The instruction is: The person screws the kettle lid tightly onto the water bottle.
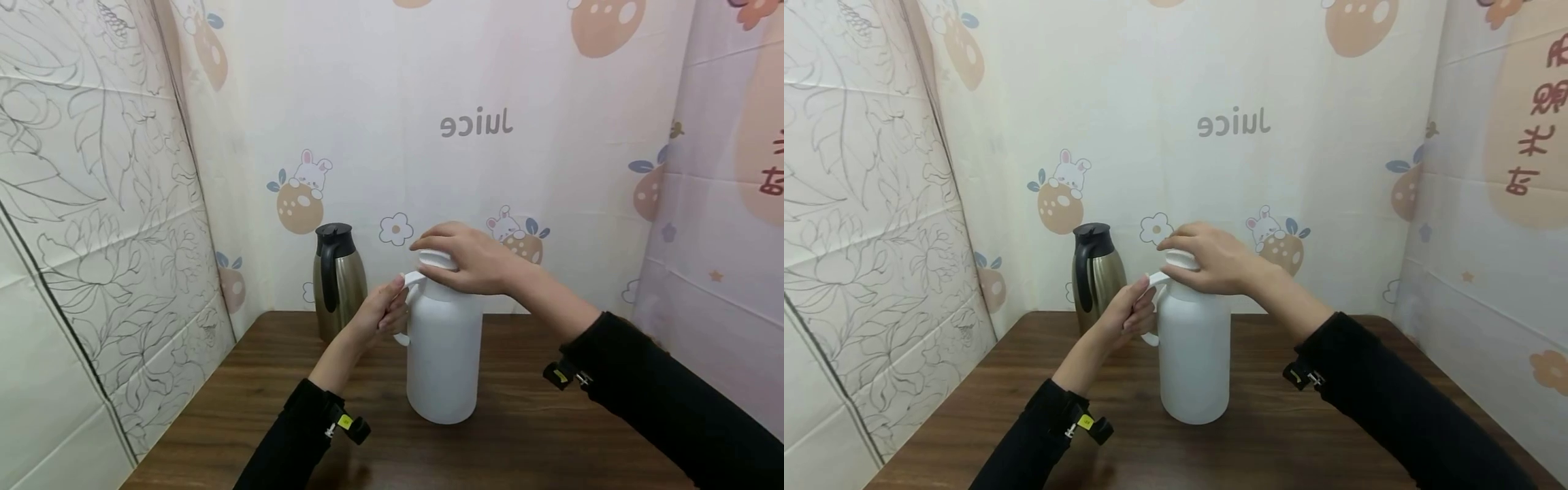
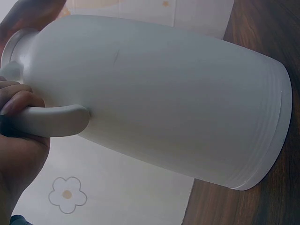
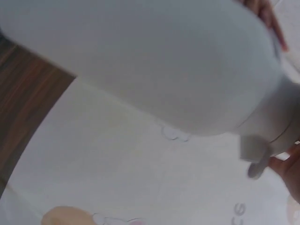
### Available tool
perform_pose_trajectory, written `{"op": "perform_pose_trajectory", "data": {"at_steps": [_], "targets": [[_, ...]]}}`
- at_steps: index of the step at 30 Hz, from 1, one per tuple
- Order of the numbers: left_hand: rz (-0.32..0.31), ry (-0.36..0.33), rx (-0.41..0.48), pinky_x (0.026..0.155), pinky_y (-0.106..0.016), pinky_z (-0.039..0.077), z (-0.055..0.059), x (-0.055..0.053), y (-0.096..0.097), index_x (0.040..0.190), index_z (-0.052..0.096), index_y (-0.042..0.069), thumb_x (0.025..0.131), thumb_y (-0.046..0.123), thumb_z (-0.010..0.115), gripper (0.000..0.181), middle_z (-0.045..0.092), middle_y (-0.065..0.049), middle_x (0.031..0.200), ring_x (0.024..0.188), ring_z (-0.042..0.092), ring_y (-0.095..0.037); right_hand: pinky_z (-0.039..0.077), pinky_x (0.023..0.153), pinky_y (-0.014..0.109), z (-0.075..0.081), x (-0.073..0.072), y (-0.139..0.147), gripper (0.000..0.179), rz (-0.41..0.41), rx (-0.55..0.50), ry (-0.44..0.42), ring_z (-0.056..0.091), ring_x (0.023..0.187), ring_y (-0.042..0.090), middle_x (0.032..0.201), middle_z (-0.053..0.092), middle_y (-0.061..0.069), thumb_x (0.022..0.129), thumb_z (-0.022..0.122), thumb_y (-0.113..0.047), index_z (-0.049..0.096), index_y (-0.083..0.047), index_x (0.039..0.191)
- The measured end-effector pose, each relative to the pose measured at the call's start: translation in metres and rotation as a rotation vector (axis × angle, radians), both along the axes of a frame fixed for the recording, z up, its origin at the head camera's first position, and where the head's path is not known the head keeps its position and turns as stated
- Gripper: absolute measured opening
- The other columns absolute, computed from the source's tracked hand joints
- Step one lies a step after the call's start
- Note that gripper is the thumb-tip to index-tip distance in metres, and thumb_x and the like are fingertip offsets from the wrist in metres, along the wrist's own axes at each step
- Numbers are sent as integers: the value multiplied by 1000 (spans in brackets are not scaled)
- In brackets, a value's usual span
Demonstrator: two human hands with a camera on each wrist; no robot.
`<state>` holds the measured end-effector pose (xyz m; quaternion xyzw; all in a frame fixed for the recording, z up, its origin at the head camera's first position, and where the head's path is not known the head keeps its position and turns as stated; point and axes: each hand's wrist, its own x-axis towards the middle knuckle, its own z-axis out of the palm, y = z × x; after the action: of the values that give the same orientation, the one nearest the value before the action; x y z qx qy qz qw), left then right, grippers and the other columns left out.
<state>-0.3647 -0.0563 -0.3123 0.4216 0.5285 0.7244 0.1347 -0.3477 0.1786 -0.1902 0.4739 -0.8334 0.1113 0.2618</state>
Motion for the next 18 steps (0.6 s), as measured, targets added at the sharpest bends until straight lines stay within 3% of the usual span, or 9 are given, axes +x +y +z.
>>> {"op": "perform_pose_trajectory", "data": {"at_steps": [6,18], "targets": [[7,-6,-7,44,-22,24,-1,0,-1,73,44,21,115,48,40,50,43,14,52,42,37,-3,55,99,50,-11,-13,5,37,99,25,86,65,123,26,132,71,4,102,69,-36,72,-16,133],[-10,-4,-6,44,-20,28,-1,-3,-1,73,45,22,116,46,36,50,44,15,51,42,38,-2,57,95,49,-22,-20,1,31,103,-55,94,66,118,26,124,72,5,101,69,-26,74,-13,129]]}}
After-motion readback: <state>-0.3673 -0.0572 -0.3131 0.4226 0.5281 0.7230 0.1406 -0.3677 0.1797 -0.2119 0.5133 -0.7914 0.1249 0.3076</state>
